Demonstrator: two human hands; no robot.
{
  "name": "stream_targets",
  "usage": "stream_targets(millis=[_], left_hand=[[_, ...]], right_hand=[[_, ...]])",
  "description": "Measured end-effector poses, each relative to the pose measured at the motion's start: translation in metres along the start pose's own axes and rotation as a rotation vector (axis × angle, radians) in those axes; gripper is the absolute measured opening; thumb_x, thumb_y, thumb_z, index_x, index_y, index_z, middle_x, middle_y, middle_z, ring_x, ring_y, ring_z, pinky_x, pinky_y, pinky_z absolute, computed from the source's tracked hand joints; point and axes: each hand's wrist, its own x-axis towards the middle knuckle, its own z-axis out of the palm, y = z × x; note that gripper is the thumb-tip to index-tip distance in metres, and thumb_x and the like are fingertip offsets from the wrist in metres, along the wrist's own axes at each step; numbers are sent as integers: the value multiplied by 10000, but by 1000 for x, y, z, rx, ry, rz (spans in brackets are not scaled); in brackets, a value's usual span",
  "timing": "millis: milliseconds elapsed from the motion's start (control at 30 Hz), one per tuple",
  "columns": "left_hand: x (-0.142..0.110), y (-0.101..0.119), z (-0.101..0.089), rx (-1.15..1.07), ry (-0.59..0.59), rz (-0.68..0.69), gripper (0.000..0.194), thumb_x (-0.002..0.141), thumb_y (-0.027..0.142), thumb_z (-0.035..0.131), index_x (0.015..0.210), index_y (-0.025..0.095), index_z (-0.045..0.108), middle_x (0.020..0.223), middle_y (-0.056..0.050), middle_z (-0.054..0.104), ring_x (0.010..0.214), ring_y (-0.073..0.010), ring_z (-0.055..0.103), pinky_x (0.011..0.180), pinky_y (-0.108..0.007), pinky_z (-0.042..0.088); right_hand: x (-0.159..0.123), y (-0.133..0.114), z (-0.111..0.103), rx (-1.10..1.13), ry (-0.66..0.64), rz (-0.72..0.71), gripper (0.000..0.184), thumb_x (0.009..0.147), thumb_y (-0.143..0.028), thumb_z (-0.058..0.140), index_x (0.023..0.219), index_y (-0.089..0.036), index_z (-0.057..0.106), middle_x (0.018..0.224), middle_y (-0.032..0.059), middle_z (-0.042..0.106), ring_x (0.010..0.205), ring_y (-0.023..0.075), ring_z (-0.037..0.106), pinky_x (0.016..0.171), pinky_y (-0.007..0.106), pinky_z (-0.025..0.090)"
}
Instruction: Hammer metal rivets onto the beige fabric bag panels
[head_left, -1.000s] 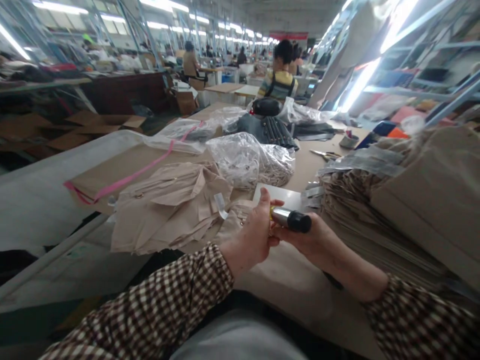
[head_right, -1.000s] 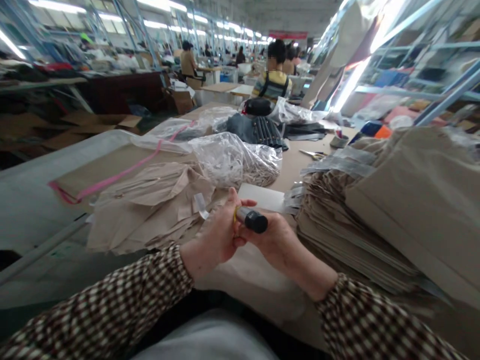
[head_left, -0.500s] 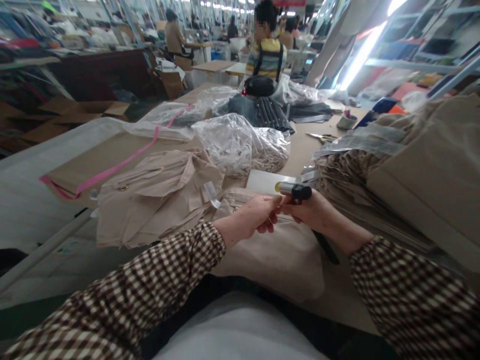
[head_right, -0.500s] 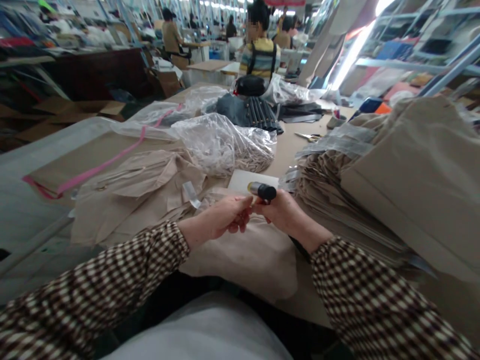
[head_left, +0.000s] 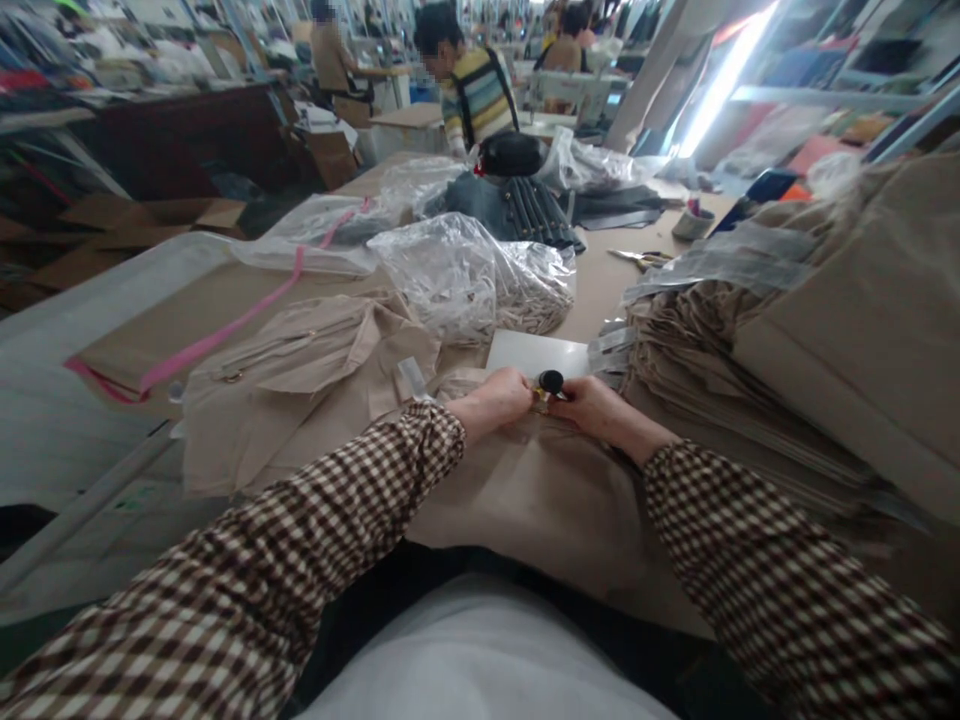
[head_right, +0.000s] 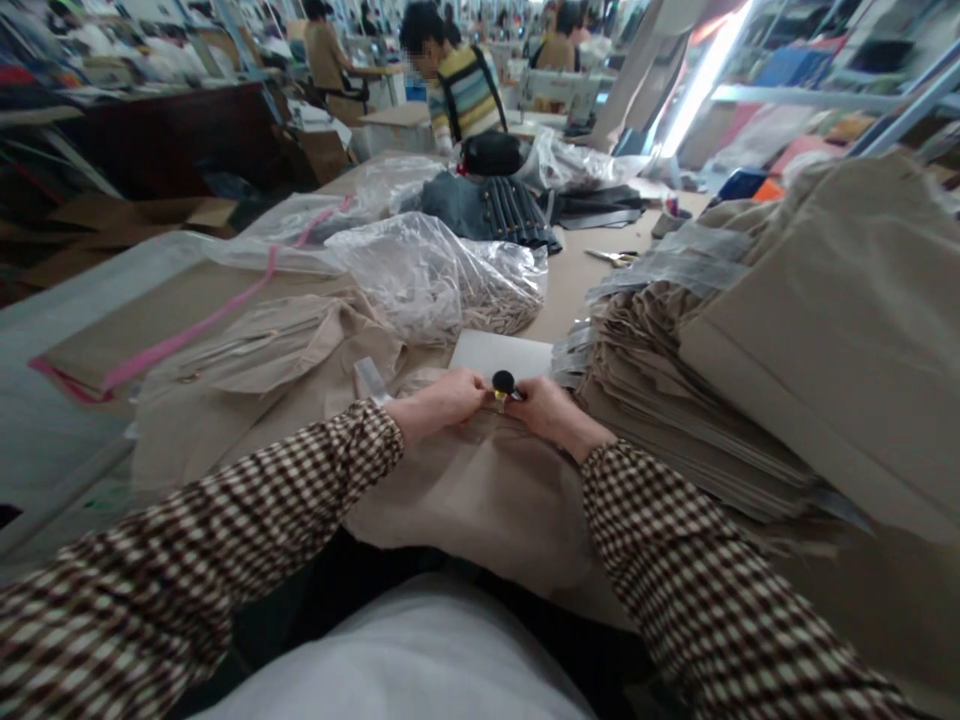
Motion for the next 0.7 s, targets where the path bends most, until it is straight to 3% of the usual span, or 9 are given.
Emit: stream_targets(millis=[167, 433, 700], left_hand=[[4, -3, 0, 14, -36, 9, 206, 802, 194, 553, 602, 151, 576, 475, 20, 453, 429, -97, 410, 459, -229, 279], [6, -8, 2, 33, -41, 26, 168, 786, 189, 570, 622, 159, 591, 478, 20, 461, 417, -102, 413, 434, -224, 273], [2, -4, 0, 132, 58, 54, 159, 747, 186, 630, 595, 144, 610, 513, -1, 489, 563, -133, 485, 513, -219, 305]], right_hand=[[1, 3, -1, -46, -35, -4, 403, 714, -526, 581, 663, -128, 620, 505, -39, 403, 488, 79, 324, 448, 234, 204], [4, 11, 10, -169, 54, -111, 276, 734, -363, 575, 756, -118, 699, 588, 5, 525, 576, 119, 436, 514, 230, 288], [-1, 7, 11, -172, 155, -117, 291, 729, -406, 601, 760, -123, 664, 631, 37, 583, 585, 137, 455, 514, 244, 295]])
